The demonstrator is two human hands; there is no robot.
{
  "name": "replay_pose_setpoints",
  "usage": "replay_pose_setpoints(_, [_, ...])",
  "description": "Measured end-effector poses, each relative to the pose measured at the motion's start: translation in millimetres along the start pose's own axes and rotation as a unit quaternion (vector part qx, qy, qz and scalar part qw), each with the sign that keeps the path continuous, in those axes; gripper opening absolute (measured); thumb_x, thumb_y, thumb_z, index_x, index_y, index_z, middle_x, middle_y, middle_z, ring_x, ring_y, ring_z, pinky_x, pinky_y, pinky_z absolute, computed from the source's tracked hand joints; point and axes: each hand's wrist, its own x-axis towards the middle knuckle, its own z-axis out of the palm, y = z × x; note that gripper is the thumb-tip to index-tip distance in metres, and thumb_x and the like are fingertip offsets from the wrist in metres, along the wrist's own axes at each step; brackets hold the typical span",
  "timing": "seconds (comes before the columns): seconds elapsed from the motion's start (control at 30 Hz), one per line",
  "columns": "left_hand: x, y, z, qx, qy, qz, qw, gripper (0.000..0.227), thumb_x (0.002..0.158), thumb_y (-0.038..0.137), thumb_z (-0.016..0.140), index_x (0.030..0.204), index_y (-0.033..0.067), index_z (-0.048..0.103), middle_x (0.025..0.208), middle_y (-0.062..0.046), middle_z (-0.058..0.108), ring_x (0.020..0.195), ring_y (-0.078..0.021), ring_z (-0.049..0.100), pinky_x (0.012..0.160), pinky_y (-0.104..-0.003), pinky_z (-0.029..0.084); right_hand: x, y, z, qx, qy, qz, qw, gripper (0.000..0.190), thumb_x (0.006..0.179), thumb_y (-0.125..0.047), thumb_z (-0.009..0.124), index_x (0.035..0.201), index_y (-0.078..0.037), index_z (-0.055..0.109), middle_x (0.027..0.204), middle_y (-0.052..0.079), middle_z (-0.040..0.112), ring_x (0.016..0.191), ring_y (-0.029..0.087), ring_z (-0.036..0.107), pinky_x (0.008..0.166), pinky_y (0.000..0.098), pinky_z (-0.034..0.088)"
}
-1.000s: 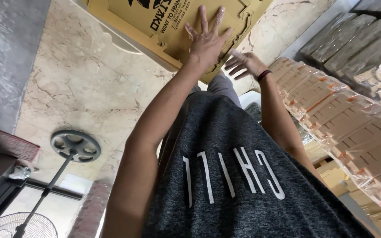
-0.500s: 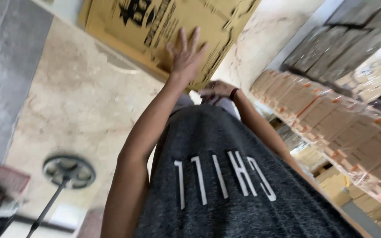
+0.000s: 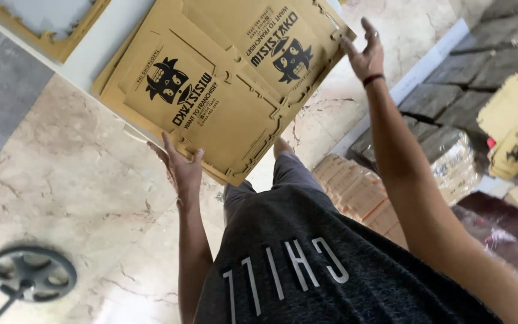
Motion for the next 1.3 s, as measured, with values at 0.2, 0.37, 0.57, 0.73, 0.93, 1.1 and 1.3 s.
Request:
replay_pose_setpoints(0.2, [2, 25, 8, -0.026, 0.000, -0.049, 0.998, 0.091, 0.084, -0.012, 0.067, 0.159, 0.0236, 0.030, 0.170, -0.009, -0.002, 0.120, -0.0244, 0.064, 0.087, -0.044, 0.064, 65, -50, -4, -0.111, -0.245, 0.093, 0.959, 0.042, 0.093, -0.030, 0.072, 0.131, -0.011, 0.067, 0.111, 0.007, 0.073, 0.094, 0.021, 0.069, 0.076, 0.0319, 0.064])
replay_pose_setpoints(0.37, [7, 32, 7, 0.115, 0.018, -0.030, 0.993, 0.069, 0.091, 0.000, 0.068, 0.151, 0.0183, 0.040, 0.163, -0.007, 0.026, 0.119, -0.0428, 0.062, 0.097, -0.063, 0.053, 81, -78, -19, -0.080, -0.327, 0.144, 0.930, 0.077, 0.095, -0.044, 0.075, 0.153, -0.006, 0.041, 0.135, 0.012, 0.064, 0.125, 0.029, 0.061, 0.104, 0.0390, 0.051])
replay_pose_setpoints(0.57, [26, 18, 22, 0.131, 0.054, -0.053, 0.989, 0.066, 0.084, -0.017, 0.061, 0.141, 0.0088, 0.039, 0.157, -0.013, 0.037, 0.116, -0.0405, 0.065, 0.097, -0.065, 0.052, 98, -117, -13, -0.182, -0.302, 0.157, 0.922, 0.074, 0.096, -0.039, 0.077, 0.155, -0.013, 0.039, 0.139, 0.026, 0.055, 0.122, 0.039, 0.058, 0.098, 0.0453, 0.055])
replay_pose_setpoints(0.73, [45, -14, 29, 0.181, 0.092, 0.000, 0.979, 0.043, 0.093, 0.003, 0.067, 0.132, 0.0141, 0.052, 0.155, -0.008, 0.039, 0.101, -0.0430, 0.069, 0.082, -0.060, 0.057, 96, -93, -8, -0.259, -0.268, 0.005, 0.928, 0.068, 0.098, -0.047, 0.067, 0.149, -0.006, 0.048, 0.128, 0.025, 0.062, 0.112, 0.039, 0.058, 0.089, 0.0501, 0.054])
replay_pose_setpoints(0.93, [11, 4, 21, 0.119, 0.043, 0.010, 0.992, 0.063, 0.094, -0.001, 0.070, 0.149, 0.0202, 0.048, 0.160, -0.016, 0.023, 0.125, -0.0429, 0.061, 0.095, -0.058, 0.057, -29, -92, 9, -0.148, -0.293, -0.390, 0.860, 0.075, 0.091, -0.038, 0.077, 0.153, -0.008, 0.047, 0.160, 0.023, 0.042, 0.146, 0.043, 0.037, 0.114, 0.0578, 0.031])
replay_pose_setpoints(1.1, [18, -6, 24, 0.162, 0.081, 0.054, 0.982, 0.052, 0.092, -0.001, 0.075, 0.138, 0.0160, 0.059, 0.149, -0.014, 0.036, 0.118, -0.0480, 0.065, 0.097, -0.061, 0.056, -86, -74, 49, -0.183, -0.237, -0.579, 0.759, 0.055, 0.088, -0.017, 0.068, 0.143, -0.021, 0.064, 0.166, 0.014, 0.040, 0.150, 0.046, 0.033, 0.110, 0.0665, 0.035])
replay_pose_setpoints(1.3, [34, -5, 22, 0.094, 0.076, 0.048, 0.991, 0.043, 0.087, -0.001, 0.077, 0.121, 0.0208, 0.061, 0.153, 0.003, 0.036, 0.117, -0.0328, 0.068, 0.093, -0.063, 0.058, -78, -103, 43, -0.346, -0.413, -0.494, 0.682, 0.058, 0.099, -0.022, 0.043, 0.157, -0.018, 0.046, 0.166, 0.017, 0.034, 0.139, 0.039, 0.042, 0.100, 0.0594, 0.049])
